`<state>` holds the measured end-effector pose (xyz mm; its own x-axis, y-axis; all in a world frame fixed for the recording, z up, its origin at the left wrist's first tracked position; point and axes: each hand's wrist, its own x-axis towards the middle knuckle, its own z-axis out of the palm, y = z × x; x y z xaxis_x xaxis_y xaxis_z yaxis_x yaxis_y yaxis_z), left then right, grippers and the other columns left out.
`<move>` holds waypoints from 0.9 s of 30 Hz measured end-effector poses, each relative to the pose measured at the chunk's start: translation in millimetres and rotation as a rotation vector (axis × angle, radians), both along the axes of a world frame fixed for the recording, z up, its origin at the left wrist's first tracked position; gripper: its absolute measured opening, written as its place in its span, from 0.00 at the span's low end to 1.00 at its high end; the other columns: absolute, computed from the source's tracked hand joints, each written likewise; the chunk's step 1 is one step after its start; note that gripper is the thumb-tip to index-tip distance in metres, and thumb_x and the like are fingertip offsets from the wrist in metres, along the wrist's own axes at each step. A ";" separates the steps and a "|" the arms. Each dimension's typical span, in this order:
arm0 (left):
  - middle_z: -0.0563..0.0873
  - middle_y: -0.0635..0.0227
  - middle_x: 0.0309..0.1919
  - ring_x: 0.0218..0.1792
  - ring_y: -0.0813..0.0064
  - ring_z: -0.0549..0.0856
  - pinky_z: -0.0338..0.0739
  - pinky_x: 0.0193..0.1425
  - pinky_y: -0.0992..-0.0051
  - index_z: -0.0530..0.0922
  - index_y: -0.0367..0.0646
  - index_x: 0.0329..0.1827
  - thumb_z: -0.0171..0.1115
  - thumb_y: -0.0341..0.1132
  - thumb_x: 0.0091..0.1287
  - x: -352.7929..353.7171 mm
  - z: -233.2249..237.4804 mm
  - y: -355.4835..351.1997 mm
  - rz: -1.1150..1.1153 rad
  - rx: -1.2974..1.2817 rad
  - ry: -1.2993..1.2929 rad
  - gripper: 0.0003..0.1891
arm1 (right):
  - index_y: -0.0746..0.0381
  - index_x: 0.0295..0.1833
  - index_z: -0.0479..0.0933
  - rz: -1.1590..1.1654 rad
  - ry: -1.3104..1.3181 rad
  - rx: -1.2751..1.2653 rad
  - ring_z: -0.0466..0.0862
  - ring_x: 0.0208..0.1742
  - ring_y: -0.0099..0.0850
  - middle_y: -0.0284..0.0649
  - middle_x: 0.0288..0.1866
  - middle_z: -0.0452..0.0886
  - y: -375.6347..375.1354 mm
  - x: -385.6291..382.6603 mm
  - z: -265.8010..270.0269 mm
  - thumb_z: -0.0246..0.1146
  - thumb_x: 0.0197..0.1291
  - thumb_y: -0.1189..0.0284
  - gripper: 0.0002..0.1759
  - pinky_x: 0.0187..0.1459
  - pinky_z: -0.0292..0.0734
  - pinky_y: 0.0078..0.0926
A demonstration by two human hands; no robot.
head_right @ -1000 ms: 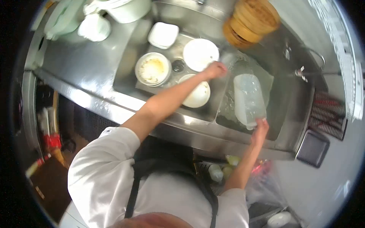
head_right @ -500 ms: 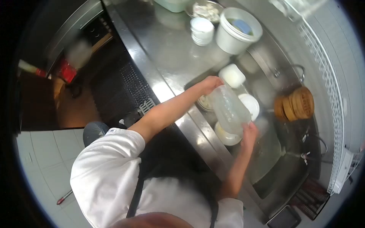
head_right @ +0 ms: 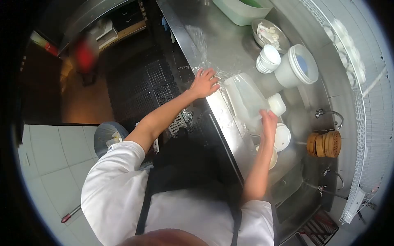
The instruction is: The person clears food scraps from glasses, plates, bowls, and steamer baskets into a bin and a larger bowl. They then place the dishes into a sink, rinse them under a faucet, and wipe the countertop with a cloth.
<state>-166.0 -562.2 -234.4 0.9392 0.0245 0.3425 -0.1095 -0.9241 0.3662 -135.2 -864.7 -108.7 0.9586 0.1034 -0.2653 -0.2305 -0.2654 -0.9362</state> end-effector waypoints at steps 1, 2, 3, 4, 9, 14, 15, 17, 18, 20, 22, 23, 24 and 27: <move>0.71 0.55 0.63 0.70 0.58 0.62 0.50 0.71 0.46 0.79 0.46 0.52 0.54 0.48 0.64 0.2 -0.6 10.1 0.035 0.018 -0.036 0.19 | 0.61 0.34 0.80 0.007 0.006 -0.031 0.63 0.25 0.14 0.22 0.24 0.71 11.7 1.8 1.2 0.62 0.51 0.69 0.07 0.28 0.56 0.18; 0.69 0.55 0.65 0.71 0.57 0.60 0.49 0.71 0.45 0.78 0.47 0.54 0.54 0.49 0.65 2.4 -0.8 18.7 0.070 0.034 -0.073 0.21 | 0.61 0.33 0.80 0.012 0.012 -0.064 0.63 0.25 0.14 0.22 0.24 0.71 21.1 3.5 2.9 0.63 0.52 0.68 0.07 0.28 0.56 0.18; 0.62 0.54 0.70 0.73 0.55 0.55 0.45 0.72 0.44 0.75 0.49 0.60 0.54 0.50 0.64 6.8 0.1 27.4 0.101 0.037 0.040 0.24 | 0.60 0.32 0.80 0.022 -0.011 -0.081 0.63 0.25 0.14 0.22 0.24 0.71 29.2 4.8 4.3 0.63 0.51 0.68 0.07 0.28 0.56 0.18; 0.61 0.54 0.71 0.73 0.55 0.54 0.44 0.72 0.44 0.74 0.49 0.60 0.54 0.50 0.64 12.3 -0.9 34.0 0.176 0.048 0.041 0.24 | 0.60 0.32 0.79 0.031 -0.034 -0.099 0.63 0.25 0.15 0.22 0.24 0.70 35.9 5.7 5.2 0.63 0.51 0.68 0.07 0.28 0.56 0.18; 0.57 0.54 0.73 0.74 0.55 0.51 0.41 0.73 0.45 0.72 0.47 0.63 0.54 0.48 0.63 40.3 -5.9 58.1 0.444 -0.039 0.015 0.26 | 0.61 0.33 0.79 -0.051 0.020 -0.014 0.68 0.27 0.18 0.26 0.27 0.74 41.8 4.6 7.7 0.63 0.51 0.70 0.07 0.30 0.60 0.19; 0.57 0.55 0.73 0.74 0.56 0.51 0.40 0.73 0.46 0.72 0.47 0.64 0.50 0.49 0.65 51.1 -6.0 67.6 0.501 -0.026 0.032 0.26 | 0.65 0.37 0.78 -0.224 -0.013 0.379 0.76 0.43 0.27 0.35 0.37 0.79 7.6 -5.6 -5.8 0.64 0.50 0.72 0.10 0.45 0.71 0.27; 0.57 0.55 0.73 0.74 0.56 0.51 0.39 0.73 0.46 0.73 0.48 0.63 0.50 0.49 0.65 49.7 0.9 68.3 0.481 -0.030 0.049 0.25 | 0.66 0.40 0.77 -0.233 -0.014 0.442 0.77 0.48 0.31 0.38 0.42 0.79 -14.9 -1.3 -18.5 0.65 0.49 0.73 0.12 0.52 0.71 0.31; 0.57 0.56 0.73 0.74 0.57 0.51 0.39 0.73 0.46 0.73 0.48 0.63 0.50 0.49 0.66 51.0 -4.6 70.2 0.462 -0.002 0.045 0.25 | 0.66 0.41 0.76 -0.334 -0.041 0.518 0.77 0.48 0.31 0.38 0.43 0.79 -37.3 -8.2 -15.9 0.64 0.49 0.73 0.13 0.51 0.71 0.31; 0.57 0.56 0.73 0.75 0.57 0.51 0.39 0.73 0.46 0.73 0.49 0.63 0.50 0.49 0.66 52.4 -6.6 72.4 0.452 0.014 0.041 0.25 | 0.65 0.42 0.76 -0.385 -0.056 0.558 0.77 0.49 0.32 0.38 0.44 0.79 -49.0 -12.8 -14.9 0.64 0.49 0.74 0.13 0.51 0.71 0.32; 0.59 0.55 0.72 0.74 0.56 0.54 0.43 0.72 0.45 0.73 0.51 0.63 0.49 0.50 0.67 53.0 -9.3 78.9 0.407 0.082 0.039 0.24 | 0.64 0.44 0.74 -0.472 -0.063 0.524 0.78 0.48 0.31 0.37 0.45 0.79 -87.0 -25.3 -15.3 0.64 0.51 0.71 0.15 0.44 0.71 0.30; 0.60 0.54 0.71 0.73 0.54 0.56 0.45 0.72 0.45 0.73 0.52 0.63 0.49 0.51 0.67 54.5 -17.0 87.3 0.352 0.142 0.018 0.24 | 0.62 0.45 0.74 -0.550 -0.076 0.513 0.78 0.46 0.30 0.36 0.44 0.79 -126.2 -45.5 -11.0 0.64 0.51 0.69 0.15 0.40 0.71 0.29; 0.61 0.53 0.71 0.72 0.53 0.58 0.50 0.70 0.45 0.72 0.53 0.64 0.49 0.52 0.68 54.9 -20.5 92.2 0.321 0.145 -0.034 0.25 | 0.61 0.44 0.74 -0.614 -0.081 0.521 0.77 0.43 0.29 0.35 0.42 0.78 -144.5 -58.4 -8.3 0.64 0.51 0.68 0.15 0.38 0.70 0.28; 0.62 0.53 0.70 0.72 0.53 0.58 0.52 0.70 0.45 0.72 0.53 0.64 0.49 0.53 0.68 55.7 -25.0 97.6 0.330 0.162 -0.066 0.25 | 0.60 0.44 0.73 -0.676 -0.087 0.529 0.77 0.40 0.28 0.34 0.39 0.78 -161.0 -73.1 -2.0 0.64 0.51 0.67 0.15 0.37 0.70 0.28; 0.67 0.53 0.65 0.68 0.53 0.63 0.60 0.64 0.45 0.69 0.53 0.65 0.51 0.52 0.67 42.7 -15.5 105.7 0.553 0.211 -0.064 0.25 | 0.56 0.36 0.72 -0.883 -0.124 0.520 0.65 0.19 0.20 0.26 0.25 0.72 -240.9 -110.4 -14.2 0.63 0.53 0.59 0.14 0.24 0.61 0.24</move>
